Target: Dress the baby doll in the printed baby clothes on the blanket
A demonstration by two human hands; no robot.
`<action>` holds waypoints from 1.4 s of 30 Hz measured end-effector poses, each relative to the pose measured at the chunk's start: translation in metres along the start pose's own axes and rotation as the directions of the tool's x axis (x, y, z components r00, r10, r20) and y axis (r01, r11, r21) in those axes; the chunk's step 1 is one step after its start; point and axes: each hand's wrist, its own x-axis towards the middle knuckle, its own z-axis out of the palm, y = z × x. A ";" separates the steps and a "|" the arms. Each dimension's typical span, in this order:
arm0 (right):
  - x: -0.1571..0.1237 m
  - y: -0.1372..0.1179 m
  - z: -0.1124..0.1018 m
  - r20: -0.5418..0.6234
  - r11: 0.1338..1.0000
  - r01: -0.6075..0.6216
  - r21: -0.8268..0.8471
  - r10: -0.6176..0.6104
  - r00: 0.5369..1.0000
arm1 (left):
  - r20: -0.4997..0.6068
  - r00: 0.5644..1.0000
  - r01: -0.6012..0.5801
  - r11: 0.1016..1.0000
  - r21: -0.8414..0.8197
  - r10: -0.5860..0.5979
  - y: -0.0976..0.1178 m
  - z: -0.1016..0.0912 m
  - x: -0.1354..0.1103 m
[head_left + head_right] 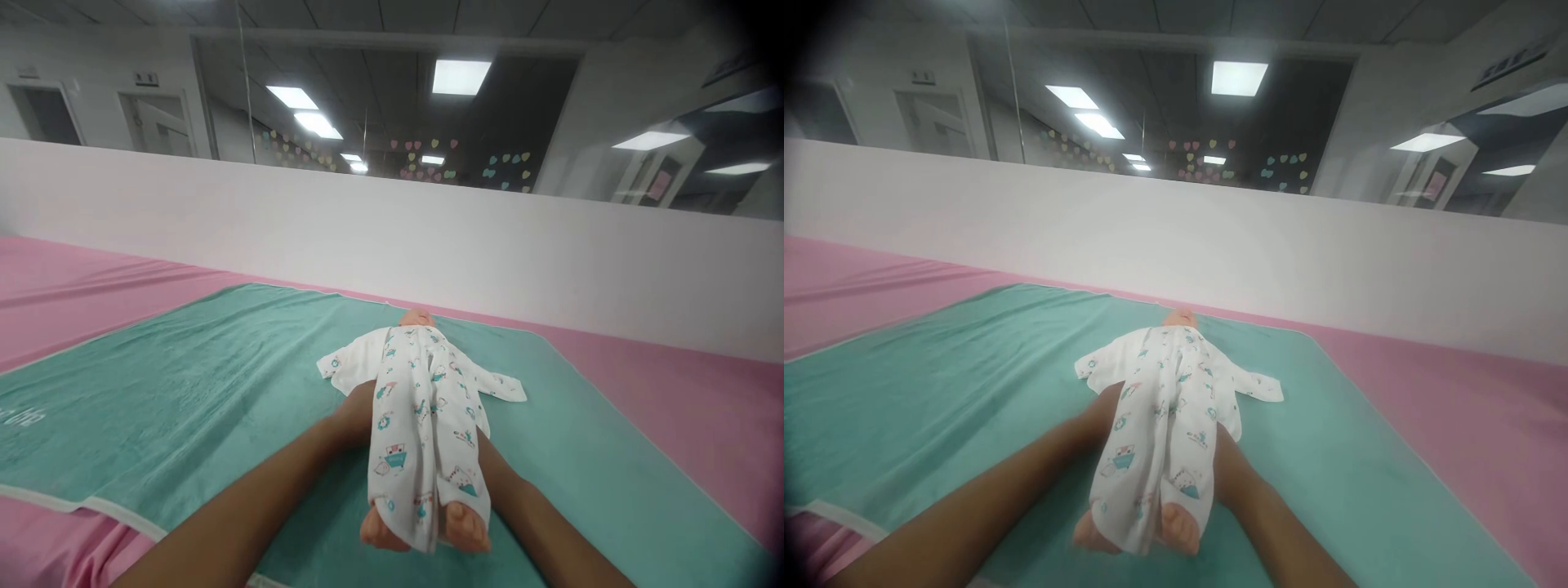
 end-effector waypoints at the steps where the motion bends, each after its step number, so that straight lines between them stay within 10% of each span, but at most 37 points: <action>1: -0.001 -0.001 -0.003 0.015 1.000 -0.012 -0.002 0.012 1.000 | 0.032 0.999 -0.032 0.999 0.023 0.031 0.000 -0.004 -0.001; 5: -0.001 -0.004 -0.018 -0.013 0.997 0.003 -0.074 -0.004 1.000 | 0.160 0.979 -0.137 0.989 0.047 0.128 -0.003 -0.021 -0.005; 15: 0.002 0.033 -0.059 0.054 0.910 0.143 -0.390 -0.132 0.990 | 0.426 0.899 0.228 0.942 -0.247 -0.106 -0.014 -0.043 -0.011; 19: -0.003 0.035 -0.074 0.041 0.998 -0.010 -0.057 0.012 0.999 | 0.163 0.942 0.325 0.913 -0.246 -0.292 -0.027 -0.043 -0.005; 24: 0.005 0.069 -0.077 -0.304 0.959 -0.282 0.036 0.280 0.911 | -0.265 0.773 0.616 0.782 0.095 -0.577 -0.061 -0.037 -0.002; 29: 0.011 0.106 -0.079 -0.465 0.796 -0.572 -0.197 0.438 0.769 | -0.265 0.743 0.670 0.684 0.290 -0.615 -0.076 -0.031 -0.006; 37: 0.017 0.091 -0.059 -0.290 0.866 -0.500 -0.013 0.475 0.831 | -0.191 0.818 0.573 0.744 0.344 -0.542 -0.077 -0.024 -0.008; 42: 0.014 0.079 -0.057 -0.104 0.774 -0.413 0.480 0.517 0.849 | -0.321 0.835 0.524 0.824 0.213 -0.448 -0.067 -0.018 -0.003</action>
